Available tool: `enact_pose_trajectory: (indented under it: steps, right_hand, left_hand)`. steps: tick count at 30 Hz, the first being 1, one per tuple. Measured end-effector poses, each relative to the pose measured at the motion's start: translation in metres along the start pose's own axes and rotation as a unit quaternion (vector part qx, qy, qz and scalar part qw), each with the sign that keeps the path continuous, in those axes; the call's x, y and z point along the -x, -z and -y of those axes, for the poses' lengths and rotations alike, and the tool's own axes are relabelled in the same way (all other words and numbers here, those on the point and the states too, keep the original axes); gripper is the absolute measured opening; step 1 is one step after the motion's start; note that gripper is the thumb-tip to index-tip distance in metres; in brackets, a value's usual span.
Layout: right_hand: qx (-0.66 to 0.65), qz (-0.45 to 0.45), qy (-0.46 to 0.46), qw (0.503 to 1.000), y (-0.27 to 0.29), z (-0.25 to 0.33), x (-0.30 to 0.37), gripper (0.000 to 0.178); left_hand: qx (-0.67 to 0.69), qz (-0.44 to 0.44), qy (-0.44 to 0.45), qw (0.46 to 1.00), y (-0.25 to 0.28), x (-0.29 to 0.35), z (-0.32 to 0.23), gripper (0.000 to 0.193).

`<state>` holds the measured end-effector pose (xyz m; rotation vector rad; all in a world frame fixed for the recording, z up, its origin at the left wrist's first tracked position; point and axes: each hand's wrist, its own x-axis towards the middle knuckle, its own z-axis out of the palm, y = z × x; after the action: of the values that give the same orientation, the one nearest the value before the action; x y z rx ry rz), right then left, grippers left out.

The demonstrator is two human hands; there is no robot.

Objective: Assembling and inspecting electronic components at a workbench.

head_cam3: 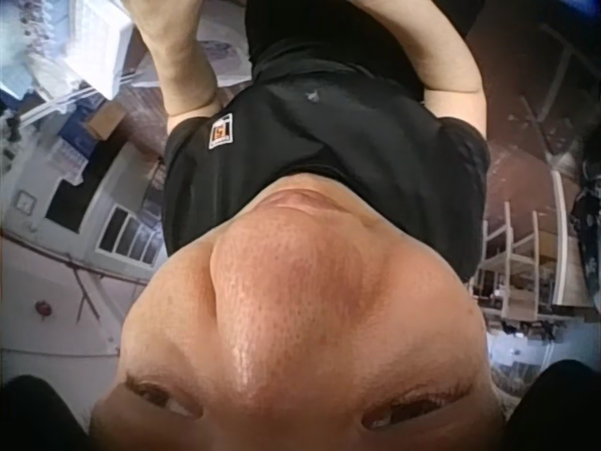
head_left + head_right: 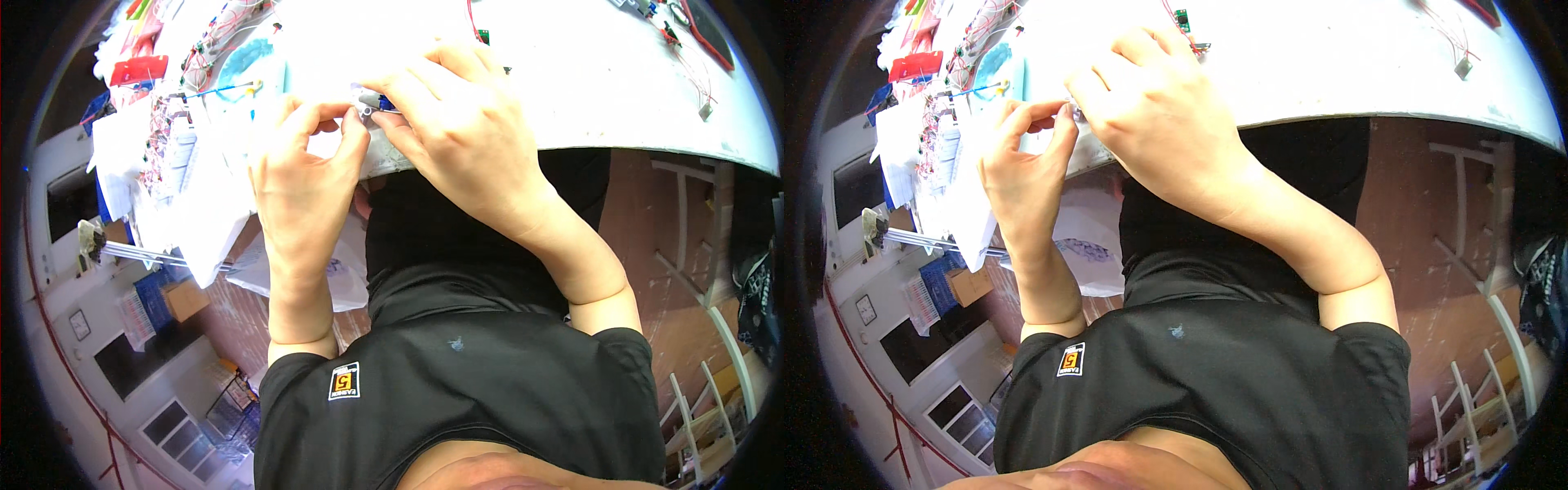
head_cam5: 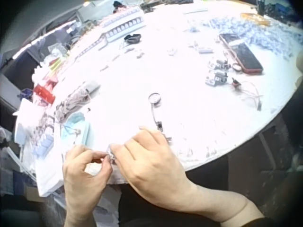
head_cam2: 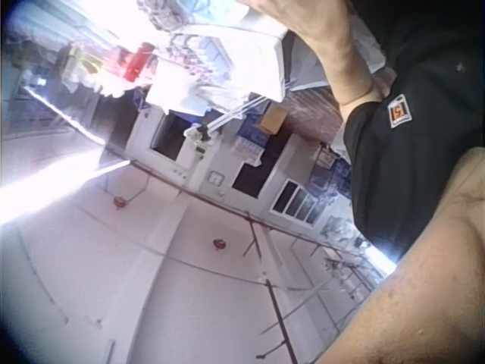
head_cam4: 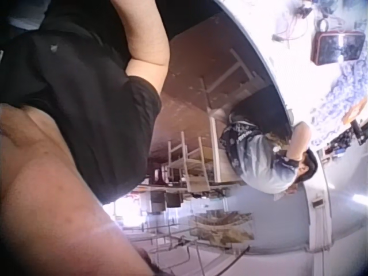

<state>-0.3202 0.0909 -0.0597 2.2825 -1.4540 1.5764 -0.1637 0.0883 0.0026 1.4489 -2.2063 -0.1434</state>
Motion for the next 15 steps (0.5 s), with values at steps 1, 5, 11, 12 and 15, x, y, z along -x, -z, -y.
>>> enact_pose_trajectory:
  steps: [1, 5, 11, 12, 15]
  right_hand:
    - [0.002, -0.001, 0.000, 1.000, 0.000, 0.000, 0.000, 0.035]
    - [-0.004, 0.020, -0.013, 1.000, 0.002, 0.005, 0.000, 0.019]
    - [0.007, -0.008, -0.006, 1.000, -0.002, 0.002, -0.003, 0.026]
    - [0.004, -0.004, -0.012, 1.000, -0.002, 0.004, -0.005, 0.026]
    - [0.006, -0.009, -0.016, 1.000, -0.008, 0.007, -0.011, 0.023]
  left_hand:
    - [-0.001, 0.002, -0.002, 1.000, 0.000, 0.000, 0.001, 0.010]
    - [0.048, -0.003, 0.033, 0.998, 0.009, 0.000, 0.009, 0.009]
    - [0.189, 0.068, 0.172, 0.965, 0.022, -0.013, 0.029, 0.014]
    - [0.205, 0.086, 0.180, 0.958, 0.024, -0.015, 0.034, 0.016]
    - [0.244, 0.125, 0.203, 0.940, 0.028, -0.022, 0.040, 0.020]
